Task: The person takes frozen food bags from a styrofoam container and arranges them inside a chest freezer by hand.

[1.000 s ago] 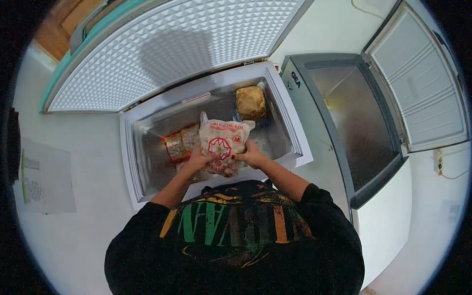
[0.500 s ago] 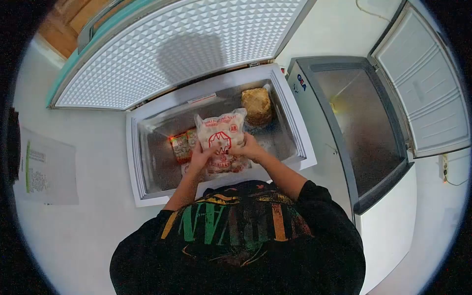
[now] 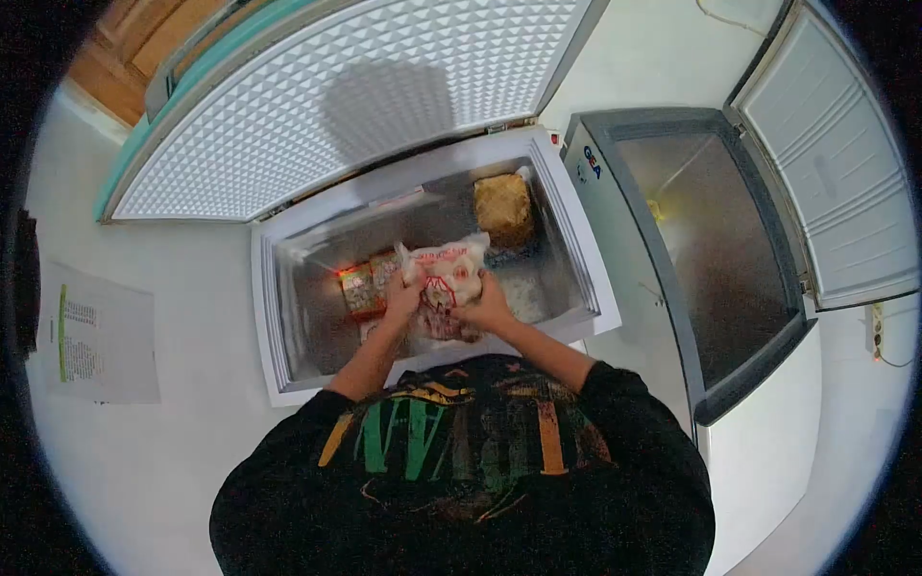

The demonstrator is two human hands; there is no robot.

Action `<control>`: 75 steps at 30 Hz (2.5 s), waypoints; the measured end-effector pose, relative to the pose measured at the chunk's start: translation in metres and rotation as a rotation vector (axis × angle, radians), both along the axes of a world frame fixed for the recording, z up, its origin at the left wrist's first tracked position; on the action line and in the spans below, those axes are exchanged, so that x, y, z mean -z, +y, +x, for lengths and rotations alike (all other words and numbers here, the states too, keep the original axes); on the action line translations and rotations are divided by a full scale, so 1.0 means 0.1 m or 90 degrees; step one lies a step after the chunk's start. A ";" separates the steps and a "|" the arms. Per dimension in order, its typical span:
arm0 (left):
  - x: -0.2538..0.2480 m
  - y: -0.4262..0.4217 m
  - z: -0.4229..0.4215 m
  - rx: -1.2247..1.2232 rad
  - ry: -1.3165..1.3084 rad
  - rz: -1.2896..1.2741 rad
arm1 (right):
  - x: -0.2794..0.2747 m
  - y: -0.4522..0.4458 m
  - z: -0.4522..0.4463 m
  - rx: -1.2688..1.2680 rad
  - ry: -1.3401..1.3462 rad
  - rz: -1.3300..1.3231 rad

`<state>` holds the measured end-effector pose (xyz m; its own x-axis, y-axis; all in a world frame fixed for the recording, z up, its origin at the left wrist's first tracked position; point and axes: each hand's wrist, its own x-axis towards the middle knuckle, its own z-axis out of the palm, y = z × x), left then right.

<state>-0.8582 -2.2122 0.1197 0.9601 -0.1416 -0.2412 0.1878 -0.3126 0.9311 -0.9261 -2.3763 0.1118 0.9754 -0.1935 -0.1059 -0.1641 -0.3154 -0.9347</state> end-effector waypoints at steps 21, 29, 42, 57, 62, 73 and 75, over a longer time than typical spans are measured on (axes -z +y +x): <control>-0.16 0.03 -0.30 0.049 0.220 -0.238 | -0.03 -0.30 0.15 -0.124 0.128 0.547; 0.34 -0.08 -0.39 -0.005 0.190 -0.312 | 0.31 -0.34 0.31 -0.085 0.295 0.401; 0.38 0.26 -0.56 0.031 0.250 -0.188 | 0.16 -0.27 0.11 -0.007 0.348 0.665; 0.79 1.66 0.18 -0.231 0.250 0.070 | 0.72 1.09 0.83 -0.303 0.170 -0.026; 2.05 2.39 0.56 -0.210 0.158 0.486 | 0.73 0.63 0.41 -0.283 0.205 -0.156; 4.52 2.87 0.39 -0.224 0.476 0.464 | 0.88 0.30 -0.46 -0.279 0.008 -0.339; 4.60 2.81 0.34 -0.230 0.566 0.425 | 0.94 0.24 -0.58 -0.289 -0.007 -0.367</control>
<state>-0.8243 -1.9308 -0.3406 0.3736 0.5140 -0.7721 0.8690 -0.4852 0.0975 -0.9836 -2.3524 0.0177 0.9732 0.2072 -0.0993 0.1074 -0.7922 -0.6007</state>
